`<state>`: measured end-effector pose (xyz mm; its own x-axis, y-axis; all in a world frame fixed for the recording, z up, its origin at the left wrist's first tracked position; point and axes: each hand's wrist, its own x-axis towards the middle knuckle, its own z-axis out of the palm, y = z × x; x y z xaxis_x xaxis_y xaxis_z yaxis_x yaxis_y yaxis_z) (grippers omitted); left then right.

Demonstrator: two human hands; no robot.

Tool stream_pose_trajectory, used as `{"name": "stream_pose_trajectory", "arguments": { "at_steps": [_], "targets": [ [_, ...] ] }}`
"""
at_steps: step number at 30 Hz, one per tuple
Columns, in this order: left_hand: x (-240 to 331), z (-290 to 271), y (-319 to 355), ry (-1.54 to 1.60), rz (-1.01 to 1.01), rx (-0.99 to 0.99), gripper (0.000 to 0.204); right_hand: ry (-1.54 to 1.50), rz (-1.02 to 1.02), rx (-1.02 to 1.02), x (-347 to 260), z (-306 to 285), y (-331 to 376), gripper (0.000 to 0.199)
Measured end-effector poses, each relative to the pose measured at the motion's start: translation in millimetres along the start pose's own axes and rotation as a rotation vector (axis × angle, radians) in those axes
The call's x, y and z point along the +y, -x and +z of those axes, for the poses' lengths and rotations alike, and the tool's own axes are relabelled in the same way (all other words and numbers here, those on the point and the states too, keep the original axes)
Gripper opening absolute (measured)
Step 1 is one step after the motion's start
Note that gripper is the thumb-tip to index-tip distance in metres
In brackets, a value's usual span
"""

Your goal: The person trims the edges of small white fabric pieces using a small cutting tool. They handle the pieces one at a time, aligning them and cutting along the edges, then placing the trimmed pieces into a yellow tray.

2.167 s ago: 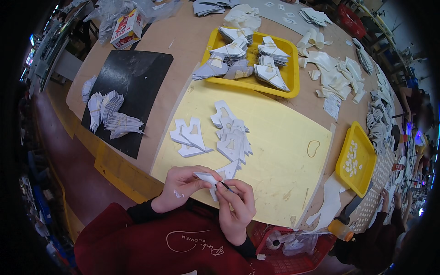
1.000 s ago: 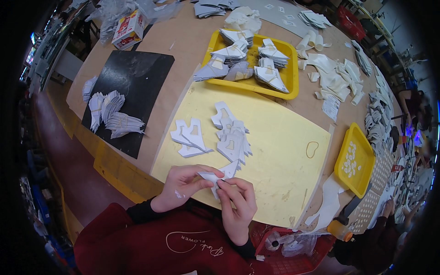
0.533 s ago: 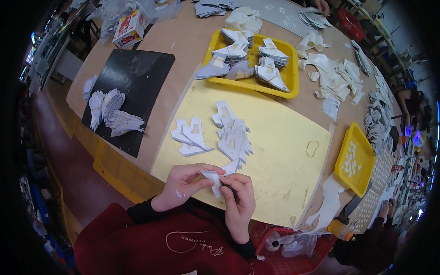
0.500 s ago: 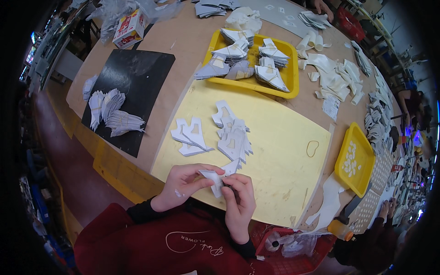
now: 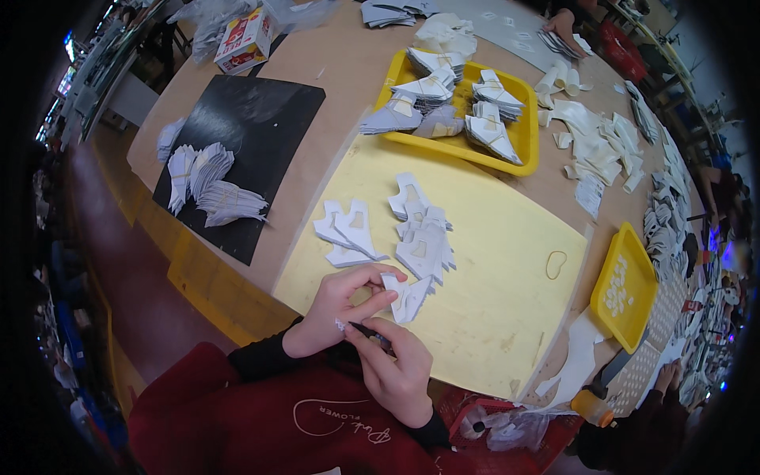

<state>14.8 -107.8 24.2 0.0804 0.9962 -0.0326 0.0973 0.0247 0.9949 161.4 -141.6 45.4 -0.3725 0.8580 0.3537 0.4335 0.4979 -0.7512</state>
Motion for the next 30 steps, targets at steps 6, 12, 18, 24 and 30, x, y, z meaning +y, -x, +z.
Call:
{"name": "stream_pose_trajectory", "arguments": {
  "at_steps": [6, 12, 18, 24, 30],
  "targets": [
    [-8, -7, -2, 0.012, -0.026, 0.004, 0.022, 0.034, -0.049, -0.225, 4, -15, -6, 0.039],
    [9, -14, 0, 0.456, -0.165, -0.121, 0.017, -0.222, 0.290, 0.285, 12, -13, -1, 0.030],
    [1, -8, 6, 0.346, -0.053, -0.175, 0.019, -0.183, 0.295, 0.242, 15, -14, -5, 0.027],
    [3, -5, 6, 0.294, 0.017, -0.147, 0.018, -0.149, 0.272, 0.214, 16, -14, -2, 0.022],
    [3, -4, 8, 0.285, 0.029, -0.142, 0.018, -0.143, 0.241, 0.237, 17, -14, -1, 0.021]
  ]
}}
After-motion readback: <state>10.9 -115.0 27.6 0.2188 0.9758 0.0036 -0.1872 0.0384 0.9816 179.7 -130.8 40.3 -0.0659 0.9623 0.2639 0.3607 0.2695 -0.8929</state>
